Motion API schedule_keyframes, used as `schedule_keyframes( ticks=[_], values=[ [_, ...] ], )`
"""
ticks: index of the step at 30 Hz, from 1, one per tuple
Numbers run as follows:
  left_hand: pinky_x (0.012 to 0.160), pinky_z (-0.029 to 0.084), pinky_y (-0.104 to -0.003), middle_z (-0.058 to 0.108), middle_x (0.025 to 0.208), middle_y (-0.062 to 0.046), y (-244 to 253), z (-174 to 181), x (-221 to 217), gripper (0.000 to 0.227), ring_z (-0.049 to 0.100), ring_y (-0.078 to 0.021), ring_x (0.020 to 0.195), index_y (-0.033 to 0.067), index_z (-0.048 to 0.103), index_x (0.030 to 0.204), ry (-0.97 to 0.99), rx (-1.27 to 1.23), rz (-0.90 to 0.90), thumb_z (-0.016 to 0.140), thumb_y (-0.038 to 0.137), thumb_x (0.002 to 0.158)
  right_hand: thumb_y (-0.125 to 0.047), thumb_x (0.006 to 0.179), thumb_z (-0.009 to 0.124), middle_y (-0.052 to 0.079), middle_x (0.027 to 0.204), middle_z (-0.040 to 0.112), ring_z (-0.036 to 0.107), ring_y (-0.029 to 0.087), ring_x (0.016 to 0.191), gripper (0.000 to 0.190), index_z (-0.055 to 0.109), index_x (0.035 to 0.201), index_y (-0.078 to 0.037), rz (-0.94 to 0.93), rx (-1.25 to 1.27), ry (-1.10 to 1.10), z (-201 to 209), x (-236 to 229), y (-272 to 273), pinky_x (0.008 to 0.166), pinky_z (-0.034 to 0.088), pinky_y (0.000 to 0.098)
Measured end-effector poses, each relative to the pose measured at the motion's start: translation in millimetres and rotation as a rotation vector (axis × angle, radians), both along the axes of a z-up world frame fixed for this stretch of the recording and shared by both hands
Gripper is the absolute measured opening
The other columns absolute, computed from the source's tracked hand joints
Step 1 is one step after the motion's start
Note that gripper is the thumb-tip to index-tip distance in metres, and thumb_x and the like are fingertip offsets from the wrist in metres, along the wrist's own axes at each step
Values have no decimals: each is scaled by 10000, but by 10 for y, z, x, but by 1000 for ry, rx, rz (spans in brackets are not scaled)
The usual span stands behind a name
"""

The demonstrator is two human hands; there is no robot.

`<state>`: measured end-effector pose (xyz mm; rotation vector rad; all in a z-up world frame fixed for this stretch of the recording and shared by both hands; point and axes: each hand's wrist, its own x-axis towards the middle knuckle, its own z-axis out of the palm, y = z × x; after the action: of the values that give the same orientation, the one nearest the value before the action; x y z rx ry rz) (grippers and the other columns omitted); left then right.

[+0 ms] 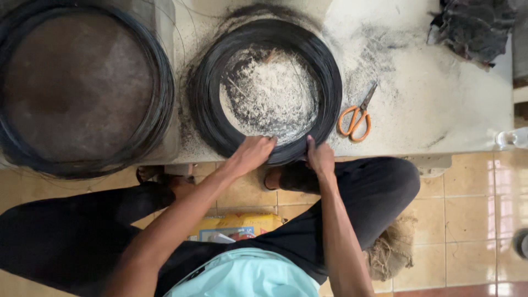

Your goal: The person coils a long black wire into a circular bundle on a white work surface. They repeatedly wrap the wire, press it into place, and trim loose ends using orange-handled scissors. The coiled wire is then set aside on the surface.

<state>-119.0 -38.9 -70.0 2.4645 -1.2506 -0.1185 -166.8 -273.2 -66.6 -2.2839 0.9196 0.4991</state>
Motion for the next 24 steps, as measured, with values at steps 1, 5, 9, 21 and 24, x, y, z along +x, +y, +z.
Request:
schedule_keyframes(
  ticks=[1,5,9,21,24],
  values=[
    [692,515,-450,673,740,-154,-35,18,74,146,677,-347,740,74,655,956,-6,-2,4,545,157,908,-586,978,478,358,989,668,628,490,1073,746,690,1014,128,4,-2,-6,-26,64,-66,908,467,574],
    [625,510,-543,657,700,-229,-135,227,77,207,663,-434,676,-4,626,1004,265,-136,-2,548,95,841,-575,935,561,333,933,678,645,481,1033,684,706,991,91,-55,-73,-11,-370,123,-326,852,502,565],
    [643,548,-527,678,738,-225,-354,246,-12,430,696,-433,708,12,587,1220,311,10,-6,534,112,805,-506,931,585,338,1048,669,607,472,1121,647,697,1062,117,-133,-127,-23,-132,257,-423,938,487,555],
    [617,557,-517,703,769,-242,-201,679,88,409,709,-429,695,-15,608,1212,208,17,-77,472,14,826,-492,897,626,274,1077,689,604,440,1141,548,710,1125,-1,-210,-89,-111,98,237,-376,966,482,531],
    [609,556,-508,696,774,-217,-202,429,146,404,703,-424,682,20,577,1225,189,17,-93,461,33,838,-491,908,615,280,1081,686,602,438,1146,544,707,1125,-1,-196,-61,-111,145,230,-361,973,481,526]
  ],
)
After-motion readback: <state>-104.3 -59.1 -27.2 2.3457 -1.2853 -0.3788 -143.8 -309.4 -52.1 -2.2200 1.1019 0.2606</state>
